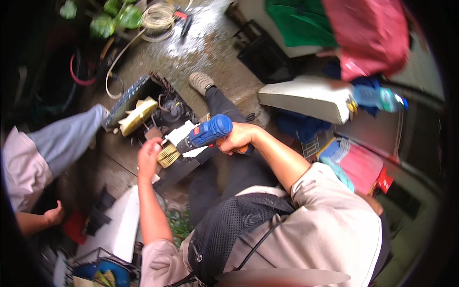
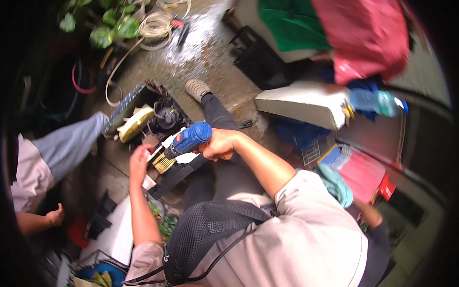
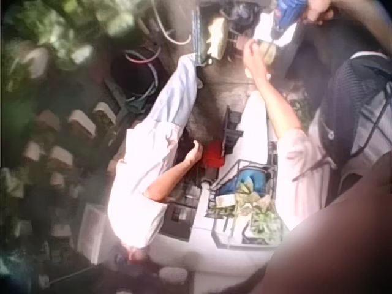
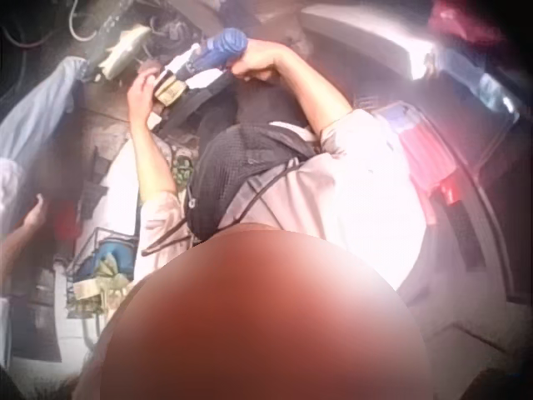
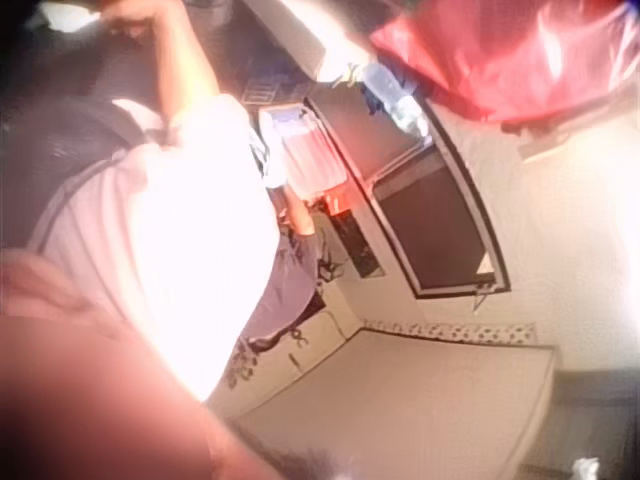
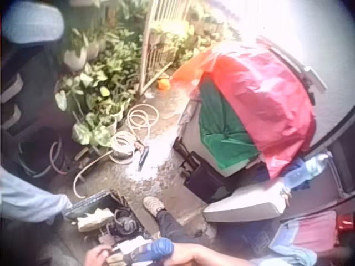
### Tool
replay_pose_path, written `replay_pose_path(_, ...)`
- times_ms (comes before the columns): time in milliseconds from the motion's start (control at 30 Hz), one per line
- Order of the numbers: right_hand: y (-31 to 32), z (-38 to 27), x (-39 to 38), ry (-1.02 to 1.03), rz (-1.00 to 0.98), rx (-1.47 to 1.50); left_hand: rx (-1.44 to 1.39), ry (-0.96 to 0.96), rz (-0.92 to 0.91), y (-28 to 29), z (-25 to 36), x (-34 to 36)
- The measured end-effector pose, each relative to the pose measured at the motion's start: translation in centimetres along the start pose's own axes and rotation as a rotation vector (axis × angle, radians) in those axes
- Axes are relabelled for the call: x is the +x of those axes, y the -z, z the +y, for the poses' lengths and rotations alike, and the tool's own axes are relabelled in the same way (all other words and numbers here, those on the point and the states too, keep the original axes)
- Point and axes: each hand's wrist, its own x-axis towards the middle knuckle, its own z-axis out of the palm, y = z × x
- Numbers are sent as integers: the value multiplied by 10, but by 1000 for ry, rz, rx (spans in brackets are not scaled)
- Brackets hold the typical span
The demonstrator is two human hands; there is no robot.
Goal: The person uses a cordless drill to remove and reinstall screws on a disassembled air conditioner unit. They handle the fan blade and internal components, then reattach a plastic cover. The task is performed on the floor in a cluttered outdoor area.
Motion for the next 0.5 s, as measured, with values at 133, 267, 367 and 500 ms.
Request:
replay_pose_path(133, -24, -45, -67, -19, -94, -115, 281, -328, -227, -57, 155, -69)
replay_pose_path(267, -52, -52, -129, 211, -8, -126, 104, -142, -255, -94, 233, -93)
replay_pose_path(367, -28, -24, -180, 496, 253, -30, 101, -89, -205, -99, 236, -112)
replay_pose_path(500, 66, 51, -272, 197, 1762, -485, 155, -50, -29, -80, 201, -145)
